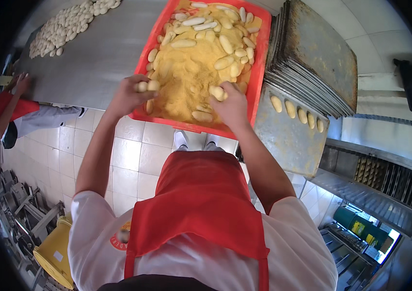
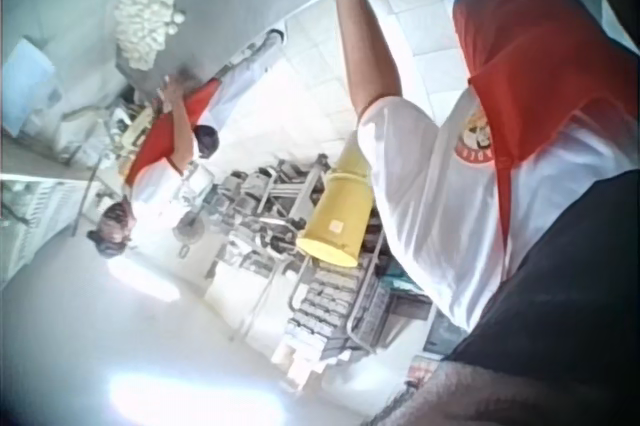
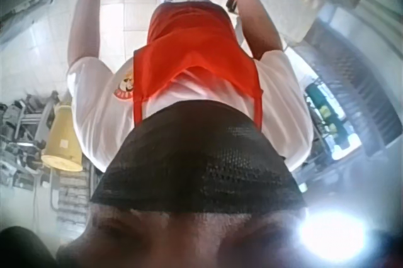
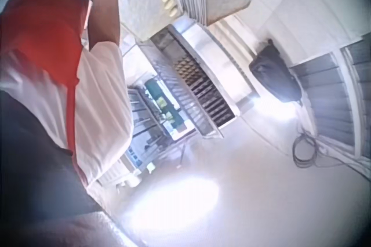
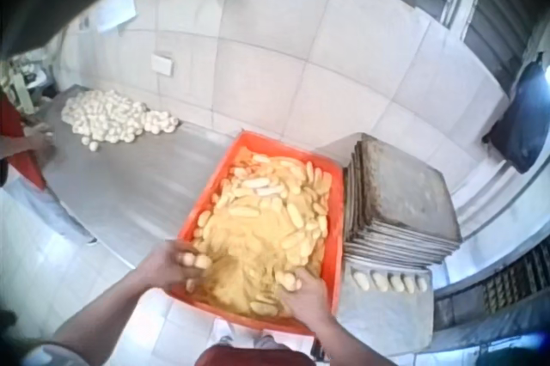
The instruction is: The person coats small pieces of dough in a yellow cornmeal-like powder by hand, places them in rows on metal baking trays, and then slides the full trays into a commercial bakery rack.
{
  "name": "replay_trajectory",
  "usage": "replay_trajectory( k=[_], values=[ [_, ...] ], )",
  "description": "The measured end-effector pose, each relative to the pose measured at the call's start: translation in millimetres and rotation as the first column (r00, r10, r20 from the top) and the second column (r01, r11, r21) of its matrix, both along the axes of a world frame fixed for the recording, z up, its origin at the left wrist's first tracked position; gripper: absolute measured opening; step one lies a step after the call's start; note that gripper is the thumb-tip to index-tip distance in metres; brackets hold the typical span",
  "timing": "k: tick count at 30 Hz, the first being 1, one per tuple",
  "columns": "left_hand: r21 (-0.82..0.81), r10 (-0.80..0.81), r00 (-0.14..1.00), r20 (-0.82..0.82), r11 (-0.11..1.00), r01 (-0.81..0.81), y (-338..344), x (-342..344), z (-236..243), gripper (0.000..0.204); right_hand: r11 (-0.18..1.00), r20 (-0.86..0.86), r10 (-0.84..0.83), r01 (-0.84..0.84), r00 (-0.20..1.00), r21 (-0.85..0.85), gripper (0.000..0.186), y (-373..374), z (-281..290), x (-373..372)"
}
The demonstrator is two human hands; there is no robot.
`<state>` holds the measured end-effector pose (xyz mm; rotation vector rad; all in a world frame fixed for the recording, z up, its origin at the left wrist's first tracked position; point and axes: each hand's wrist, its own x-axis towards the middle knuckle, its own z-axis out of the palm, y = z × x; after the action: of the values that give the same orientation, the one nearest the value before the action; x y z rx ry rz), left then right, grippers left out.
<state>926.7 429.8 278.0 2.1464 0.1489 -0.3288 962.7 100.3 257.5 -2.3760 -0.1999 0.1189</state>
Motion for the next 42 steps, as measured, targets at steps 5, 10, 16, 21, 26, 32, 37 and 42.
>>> replay_trajectory(
  k=[5,10,16,21,26,32,37,42],
  values=[
    [-0.786,0.475,0.87,-0.132,0.485,-0.384,-37.0,-37.8,-0.9,0.039,0.916,0.015,0.388,-0.384,0.921,-0.114,0.037,22.3,-35.9,0.3],
    [-0.861,0.549,0.818,-0.173,0.318,-0.396,-100.2,-78.1,-4.7,0.042,0.885,-0.063,0.421,-0.425,0.905,-0.187,0.042,1.1,-10.1,16.0],
    [-0.71,0.499,0.861,-0.1,0.57,-0.413,-268.3,-82.5,8.2,0.028,0.922,0.031,0.214,-0.213,0.976,0.323,0.047,-158.1,25.6,9.0],
    [-0.42,0.245,0.957,0.155,0.893,-0.161,-418.9,-49.1,-7.2,0.033,0.933,-0.211,0.037,0.042,0.977,0.359,0.047,-333.4,17.8,-12.5],
    [0.303,0.03,0.962,0.272,0.946,-0.115,-474.7,-35.0,-44.6,0.037,0.999,-0.119,0.04,-0.042,0.992,-0.015,0.057,-373.7,-26.4,-27.1],
    [-0.287,0.186,0.982,-0.009,0.941,-0.181,-514.2,-31.8,-17.5,0.033,0.922,-0.28,0.03,0.082,0.96,0.378,0.054,-463.6,-6.4,-39.8],
    [0.228,-0.223,0.963,0.151,0.956,0.185,-585.8,-8.6,-37.9,0.036,1.0,-0.148,-0.018,0.018,0.989,-0.004,0.047,-492.1,-11.6,-43.9],
    [0.54,-0.323,0.887,0.329,0.835,0.104,-625.0,-8.1,-38.9,0.034,0.987,-0.039,-0.145,0.147,0.989,0.065,0.047,-527.2,-31.1,-61.1]
  ],
)
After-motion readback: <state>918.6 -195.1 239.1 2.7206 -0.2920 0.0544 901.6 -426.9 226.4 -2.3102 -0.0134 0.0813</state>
